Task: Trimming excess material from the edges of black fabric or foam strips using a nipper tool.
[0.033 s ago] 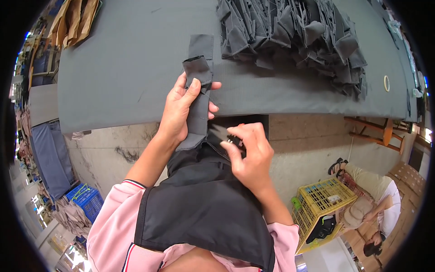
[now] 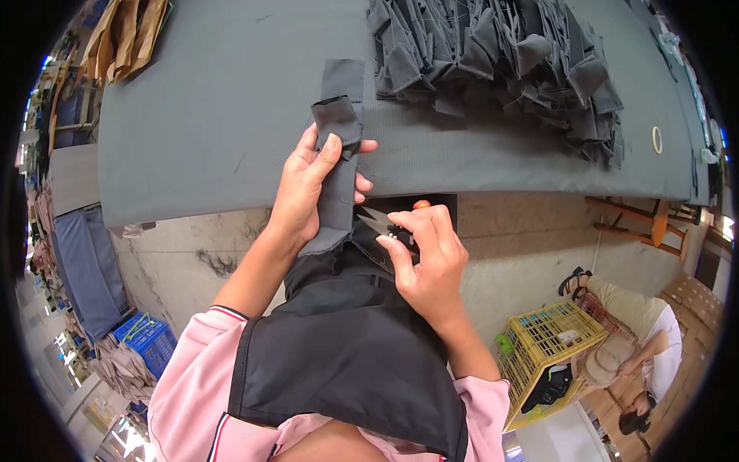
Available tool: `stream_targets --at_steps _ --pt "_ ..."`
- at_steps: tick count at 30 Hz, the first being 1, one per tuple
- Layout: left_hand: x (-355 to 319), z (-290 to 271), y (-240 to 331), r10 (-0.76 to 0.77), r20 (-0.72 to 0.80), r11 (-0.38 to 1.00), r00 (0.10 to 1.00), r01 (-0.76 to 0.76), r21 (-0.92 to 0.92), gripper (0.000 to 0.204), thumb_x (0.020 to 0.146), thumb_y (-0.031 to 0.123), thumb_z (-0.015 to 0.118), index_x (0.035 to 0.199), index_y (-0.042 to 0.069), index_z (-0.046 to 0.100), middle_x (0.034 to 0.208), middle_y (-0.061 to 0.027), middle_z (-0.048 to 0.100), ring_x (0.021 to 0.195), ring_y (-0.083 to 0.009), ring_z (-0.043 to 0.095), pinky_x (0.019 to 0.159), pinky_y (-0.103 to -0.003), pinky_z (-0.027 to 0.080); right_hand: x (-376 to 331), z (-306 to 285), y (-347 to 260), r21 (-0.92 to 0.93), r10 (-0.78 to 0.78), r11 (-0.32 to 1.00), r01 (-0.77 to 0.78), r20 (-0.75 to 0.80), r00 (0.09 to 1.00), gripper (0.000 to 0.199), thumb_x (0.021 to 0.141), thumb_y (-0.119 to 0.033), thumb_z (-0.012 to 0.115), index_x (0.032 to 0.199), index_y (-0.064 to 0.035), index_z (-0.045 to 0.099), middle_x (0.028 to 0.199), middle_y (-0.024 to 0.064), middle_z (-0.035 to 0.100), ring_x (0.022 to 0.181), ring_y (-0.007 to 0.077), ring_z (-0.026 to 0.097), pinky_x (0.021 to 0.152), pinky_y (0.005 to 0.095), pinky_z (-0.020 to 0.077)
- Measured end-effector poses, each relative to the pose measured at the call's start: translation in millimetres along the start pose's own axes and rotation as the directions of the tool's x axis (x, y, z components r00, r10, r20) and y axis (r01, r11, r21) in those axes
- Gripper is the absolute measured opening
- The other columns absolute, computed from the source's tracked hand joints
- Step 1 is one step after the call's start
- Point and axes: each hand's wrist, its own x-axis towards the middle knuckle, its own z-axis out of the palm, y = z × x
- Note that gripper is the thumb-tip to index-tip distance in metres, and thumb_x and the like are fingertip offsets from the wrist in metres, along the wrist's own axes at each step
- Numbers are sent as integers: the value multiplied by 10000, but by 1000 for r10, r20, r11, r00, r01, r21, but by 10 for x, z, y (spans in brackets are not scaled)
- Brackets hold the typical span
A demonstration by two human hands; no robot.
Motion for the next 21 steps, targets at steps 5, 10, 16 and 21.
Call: stream_targets --at_steps 5,10,16,21 --pt "-28 45 39 28 -2 999 1000 -28 27 376 946 273 491 1234 61 376 1065 -159 606 654 -158 630 552 -279 546 -51 -10 91 295 187 928 -228 161 969 218 743 -24 680 934 4 577 839 66 508 628 137 535 627 236 444" --pt "-36 31 10 45 -21 998 999 -44 45 377 947 277 490 1239 68 377 1065 -150 609 664 -162 634 558 -279 545 -47 139 99 539 369 707 -457 269 890 181 798 -17 644 951 39 563 890 31 493 699 84 525 648 215 440" --pt "-42 18 46 42 -28 998 999 -41 37 373 949 276 487 1241 71 378 1067 -146 611 666 -165 639 574 -281 546 -69 194 110 566 405 679 -467 242 882 199 792 -17 659 958 37 564 890 21 478 706 69 513 656 194 429" --pt "-25 13 25 50 -28 998 998 -49 34 366 950 271 487 1238 73 379 1063 -151 613 668 -171 646 580 -276 540 -98 253 117 582 398 692 -427 185 898 207 793 -9 661 977 19 569 895 17 469 727 67 507 634 185 428"
